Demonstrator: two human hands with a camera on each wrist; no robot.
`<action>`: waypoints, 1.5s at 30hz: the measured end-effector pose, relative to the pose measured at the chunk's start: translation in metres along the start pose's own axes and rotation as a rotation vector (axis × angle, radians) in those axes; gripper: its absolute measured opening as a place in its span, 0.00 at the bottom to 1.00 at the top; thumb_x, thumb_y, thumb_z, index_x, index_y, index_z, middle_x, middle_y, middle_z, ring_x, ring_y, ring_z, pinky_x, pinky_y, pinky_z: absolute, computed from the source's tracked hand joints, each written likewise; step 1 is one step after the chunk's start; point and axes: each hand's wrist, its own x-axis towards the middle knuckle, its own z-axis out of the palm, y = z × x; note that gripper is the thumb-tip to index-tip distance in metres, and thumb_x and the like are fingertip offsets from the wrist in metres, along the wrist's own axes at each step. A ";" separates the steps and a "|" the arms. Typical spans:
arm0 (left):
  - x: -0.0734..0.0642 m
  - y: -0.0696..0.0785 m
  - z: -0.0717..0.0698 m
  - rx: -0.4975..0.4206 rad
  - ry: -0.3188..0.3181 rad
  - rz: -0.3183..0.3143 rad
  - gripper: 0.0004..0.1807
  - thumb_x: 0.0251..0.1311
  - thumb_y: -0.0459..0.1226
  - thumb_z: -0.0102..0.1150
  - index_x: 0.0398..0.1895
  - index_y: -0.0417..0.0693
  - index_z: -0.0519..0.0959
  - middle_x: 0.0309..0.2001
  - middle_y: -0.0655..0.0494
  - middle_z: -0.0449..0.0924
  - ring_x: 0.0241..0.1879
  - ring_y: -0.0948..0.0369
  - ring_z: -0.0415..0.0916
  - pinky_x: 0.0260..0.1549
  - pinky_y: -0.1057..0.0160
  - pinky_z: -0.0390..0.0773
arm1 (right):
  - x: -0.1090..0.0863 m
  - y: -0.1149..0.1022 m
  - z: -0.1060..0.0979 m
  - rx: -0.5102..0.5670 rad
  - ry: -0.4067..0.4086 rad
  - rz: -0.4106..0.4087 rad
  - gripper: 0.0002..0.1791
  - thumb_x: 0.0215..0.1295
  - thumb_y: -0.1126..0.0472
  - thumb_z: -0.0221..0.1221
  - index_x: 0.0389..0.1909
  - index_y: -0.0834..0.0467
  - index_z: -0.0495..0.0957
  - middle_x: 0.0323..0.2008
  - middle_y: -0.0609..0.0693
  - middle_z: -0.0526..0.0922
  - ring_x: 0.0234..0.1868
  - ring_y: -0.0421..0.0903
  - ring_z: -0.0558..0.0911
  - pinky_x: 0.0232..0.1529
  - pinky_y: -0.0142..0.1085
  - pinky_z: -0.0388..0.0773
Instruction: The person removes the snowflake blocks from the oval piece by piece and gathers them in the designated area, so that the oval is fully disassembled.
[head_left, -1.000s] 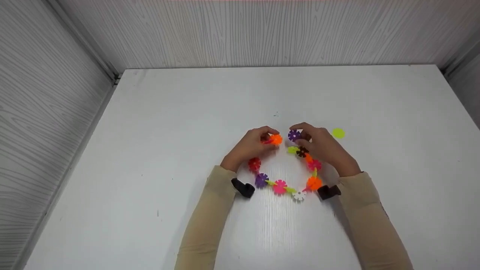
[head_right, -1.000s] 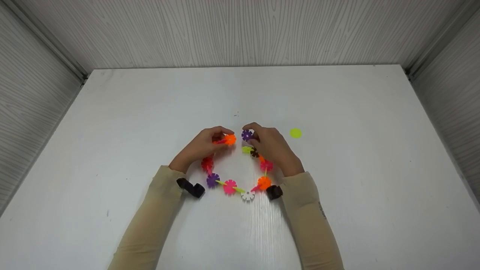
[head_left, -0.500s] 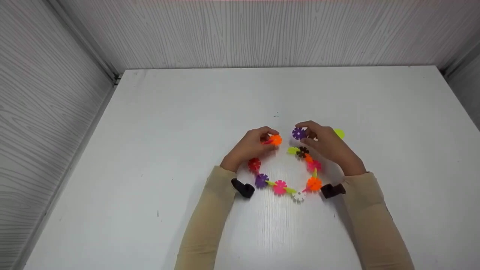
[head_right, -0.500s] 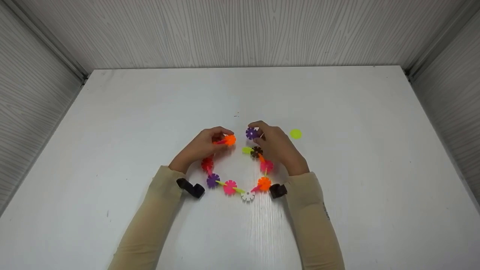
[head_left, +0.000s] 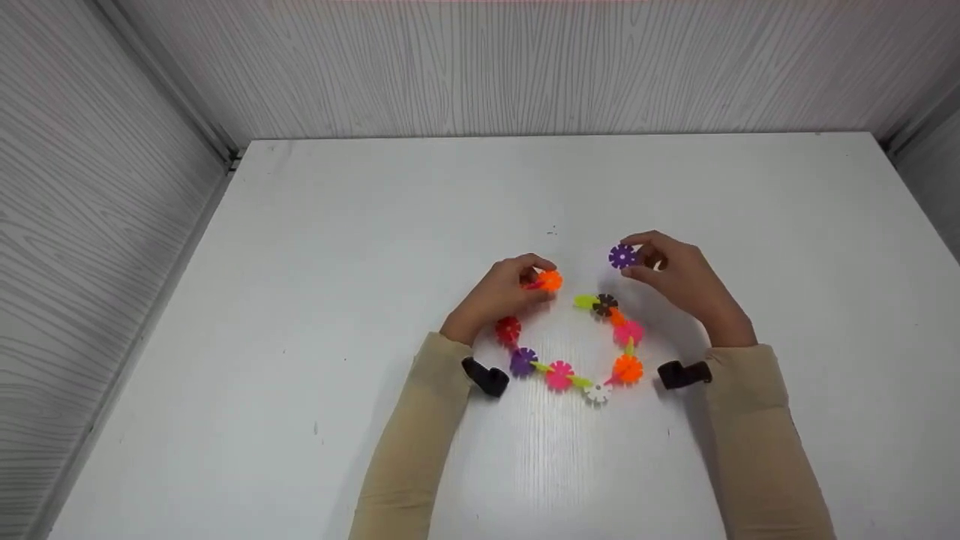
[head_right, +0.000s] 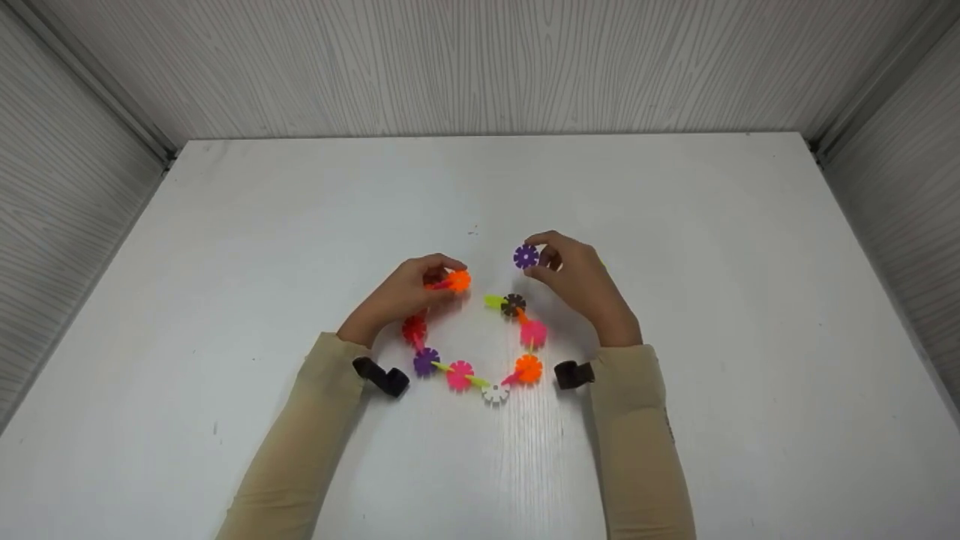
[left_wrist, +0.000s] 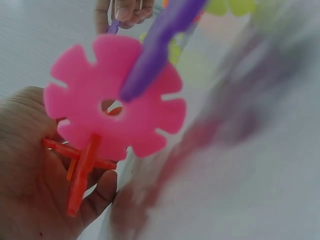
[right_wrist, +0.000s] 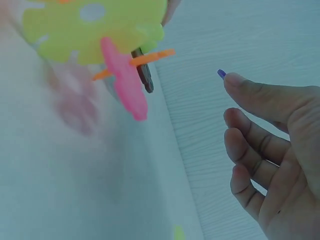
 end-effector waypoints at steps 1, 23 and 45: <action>0.000 0.000 0.000 -0.001 -0.002 -0.005 0.20 0.62 0.42 0.61 0.58 0.55 0.76 0.48 0.53 0.76 0.47 0.58 0.69 0.53 0.61 0.73 | 0.000 0.001 -0.002 -0.001 0.018 -0.002 0.22 0.66 0.54 0.60 0.60 0.52 0.74 0.41 0.54 0.78 0.41 0.48 0.71 0.40 0.30 0.69; 0.001 -0.004 -0.004 -0.081 -0.049 -0.036 0.20 0.63 0.40 0.58 0.58 0.52 0.72 0.50 0.53 0.79 0.41 0.59 0.73 0.44 0.67 0.76 | -0.011 0.058 -0.033 0.116 0.206 0.169 0.26 0.66 0.46 0.58 0.63 0.47 0.70 0.37 0.44 0.72 0.41 0.43 0.69 0.37 0.25 0.67; 0.000 -0.013 -0.006 -0.148 -0.029 -0.018 0.19 0.64 0.44 0.58 0.57 0.55 0.74 0.47 0.53 0.81 0.31 0.61 0.70 0.32 0.69 0.71 | -0.033 0.109 -0.042 0.135 0.288 0.318 0.35 0.61 0.37 0.57 0.65 0.50 0.69 0.40 0.41 0.69 0.41 0.41 0.63 0.38 0.33 0.60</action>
